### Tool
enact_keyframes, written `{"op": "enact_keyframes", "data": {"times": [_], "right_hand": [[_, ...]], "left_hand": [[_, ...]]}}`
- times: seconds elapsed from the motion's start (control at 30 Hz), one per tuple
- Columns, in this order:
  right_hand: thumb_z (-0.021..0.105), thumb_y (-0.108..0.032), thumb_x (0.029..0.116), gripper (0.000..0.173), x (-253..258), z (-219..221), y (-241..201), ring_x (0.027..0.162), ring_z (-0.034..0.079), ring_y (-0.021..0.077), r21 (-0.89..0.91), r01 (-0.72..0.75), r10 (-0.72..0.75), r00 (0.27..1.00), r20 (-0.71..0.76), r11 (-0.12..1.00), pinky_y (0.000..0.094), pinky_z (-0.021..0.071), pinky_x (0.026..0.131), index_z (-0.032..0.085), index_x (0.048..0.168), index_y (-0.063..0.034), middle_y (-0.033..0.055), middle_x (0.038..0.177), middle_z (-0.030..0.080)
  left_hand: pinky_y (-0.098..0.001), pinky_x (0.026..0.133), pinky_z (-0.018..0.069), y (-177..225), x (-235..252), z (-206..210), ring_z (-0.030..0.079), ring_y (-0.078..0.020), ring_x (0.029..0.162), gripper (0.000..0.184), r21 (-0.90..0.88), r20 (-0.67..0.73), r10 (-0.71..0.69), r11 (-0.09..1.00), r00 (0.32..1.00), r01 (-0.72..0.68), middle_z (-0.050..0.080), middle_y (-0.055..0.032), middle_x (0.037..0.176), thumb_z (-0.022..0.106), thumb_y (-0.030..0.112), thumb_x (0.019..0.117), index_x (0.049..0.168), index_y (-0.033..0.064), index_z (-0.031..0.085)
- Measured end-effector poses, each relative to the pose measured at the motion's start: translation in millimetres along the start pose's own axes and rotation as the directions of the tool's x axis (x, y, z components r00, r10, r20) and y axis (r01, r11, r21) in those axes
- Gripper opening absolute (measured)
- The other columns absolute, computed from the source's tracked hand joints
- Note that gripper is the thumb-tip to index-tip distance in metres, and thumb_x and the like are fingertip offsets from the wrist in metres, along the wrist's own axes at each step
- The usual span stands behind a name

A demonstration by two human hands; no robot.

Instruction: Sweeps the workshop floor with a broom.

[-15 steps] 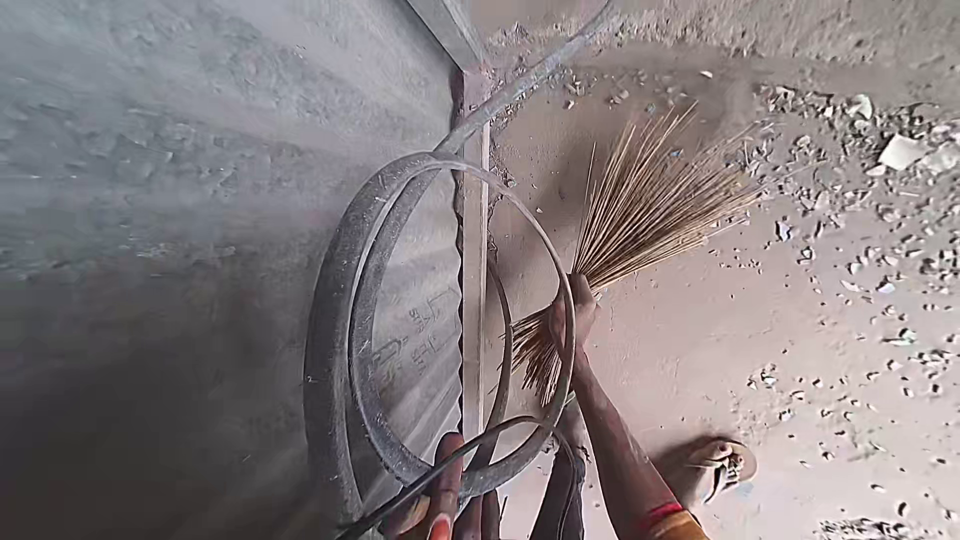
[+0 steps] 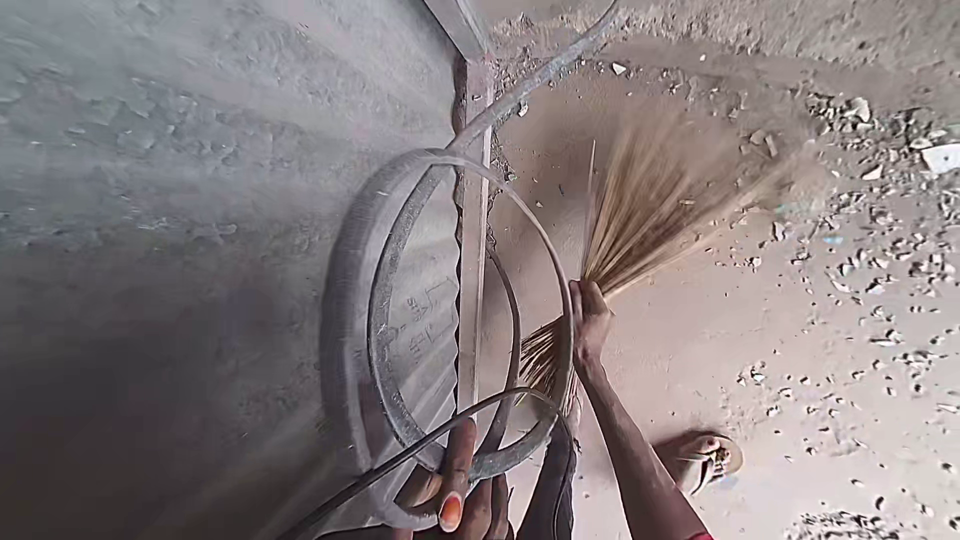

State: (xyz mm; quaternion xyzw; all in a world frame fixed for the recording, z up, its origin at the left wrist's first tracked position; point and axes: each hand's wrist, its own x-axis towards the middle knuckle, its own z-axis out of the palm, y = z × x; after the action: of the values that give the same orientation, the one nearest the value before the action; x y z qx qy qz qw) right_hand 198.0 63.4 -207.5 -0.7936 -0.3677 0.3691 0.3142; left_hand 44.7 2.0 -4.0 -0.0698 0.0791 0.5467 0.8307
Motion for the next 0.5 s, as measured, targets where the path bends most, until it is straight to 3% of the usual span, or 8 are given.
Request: {"op": "enact_keyframes", "data": {"times": [0.03,0.1,0.17,0.2,0.27,0.33,0.43,0.5], "right_hand": [[0.057,-0.024,0.1019,0.029,8,4,-4,0.058,0.061,0.0146,-0.010,0.064,-0.062,0.988,0.141,0.998,0.0370,0.0503,0.059,0.072,0.090,-0.0031,0.0051,0.065,0.063],[0.055,-0.031,0.1053,0.031,48,20,-7,0.072,0.066,0.0290,-0.008,0.085,-0.069,0.866,0.496,0.996,0.0525,0.0523,0.068,0.072,0.101,-0.0058,0.0135,0.078,0.067],[0.056,-0.034,0.1054,0.033,92,35,9,0.082,0.070,0.0373,-0.035,0.106,-0.068,0.821,0.567,0.994,0.0613,0.0533,0.073,0.074,0.110,-0.0072,0.0191,0.088,0.072],[0.054,-0.034,0.1060,0.034,107,32,20,0.088,0.071,0.0389,-0.068,0.074,-0.026,0.843,0.537,0.995,0.0635,0.0533,0.078,0.075,0.113,-0.0081,0.0195,0.094,0.074],[0.052,-0.034,0.1069,0.035,104,14,46,0.080,0.070,0.0380,-0.123,0.020,0.025,0.934,0.356,0.992,0.0618,0.0509,0.072,0.073,0.103,-0.0061,0.0180,0.084,0.071],[0.050,-0.033,0.1083,0.038,72,-20,66,0.074,0.067,0.0350,-0.132,-0.123,0.139,0.983,0.121,0.984,0.0591,0.0502,0.070,0.071,0.100,-0.0019,0.0172,0.079,0.068],[0.049,-0.026,0.1077,0.035,13,-59,77,0.069,0.061,0.0164,-0.010,-0.288,0.276,0.927,-0.256,0.958,0.0406,0.0496,0.070,0.070,0.102,0.0029,0.0101,0.079,0.065],[0.053,-0.020,0.1052,0.028,-16,-58,61,0.062,0.056,0.0108,-0.001,-0.225,0.214,0.928,-0.305,0.974,0.0331,0.0474,0.063,0.068,0.099,0.0032,0.0061,0.071,0.060]], "left_hand": [[-0.0372,0.078,0.0586,-1,0,0,0.073,-0.0218,0.080,0.038,-0.012,0.026,-0.016,1.000,1.000,0.016,0.075,-0.0109,0.098,0.056,0.018,0.1004,0.134,0.0001,0.061],[-0.0345,0.077,0.0587,-3,4,6,0.073,-0.0203,0.080,0.039,-0.004,0.026,-0.053,0.999,0.998,0.053,0.076,-0.0103,0.097,0.062,0.015,0.0969,0.133,0.0002,0.062],[-0.0358,0.075,0.0586,1,14,15,0.073,-0.0227,0.075,0.034,0.033,-0.021,-0.129,0.991,0.991,0.130,0.075,-0.0117,0.090,0.067,0.011,0.0924,0.124,-0.0012,0.066],[-0.0365,0.076,0.0590,3,20,16,0.074,-0.0237,0.076,0.033,0.059,-0.023,-0.169,0.984,0.985,0.170,0.075,-0.0122,0.089,0.068,0.011,0.0919,0.122,-0.0012,0.067],[-0.0342,0.077,0.0585,3,32,13,0.074,-0.0225,0.078,0.026,0.133,0.043,-0.184,0.975,0.982,0.177,0.076,-0.0117,0.090,0.062,0.015,0.0968,0.117,0.0013,0.070],[-0.0294,0.078,0.0588,-1,38,5,0.075,-0.0203,0.083,0.029,0.188,0.146,-0.135,0.976,0.980,0.107,0.076,-0.0120,0.099,0.051,0.018,0.1029,0.116,0.0045,0.073],[-0.0377,0.080,0.0572,-8,19,9,0.072,-0.0233,0.082,0.033,0.055,-0.015,-0.054,0.997,0.998,0.054,0.074,-0.0113,0.096,0.054,0.016,0.1003,0.126,-0.0016,0.064],[-0.0393,0.083,0.0568,-11,13,10,0.072,-0.0244,0.084,0.036,0.027,-0.053,-0.060,0.998,0.997,0.062,0.074,-0.0116,0.097,0.051,0.018,0.1011,0.129,-0.0012,0.062]]}}
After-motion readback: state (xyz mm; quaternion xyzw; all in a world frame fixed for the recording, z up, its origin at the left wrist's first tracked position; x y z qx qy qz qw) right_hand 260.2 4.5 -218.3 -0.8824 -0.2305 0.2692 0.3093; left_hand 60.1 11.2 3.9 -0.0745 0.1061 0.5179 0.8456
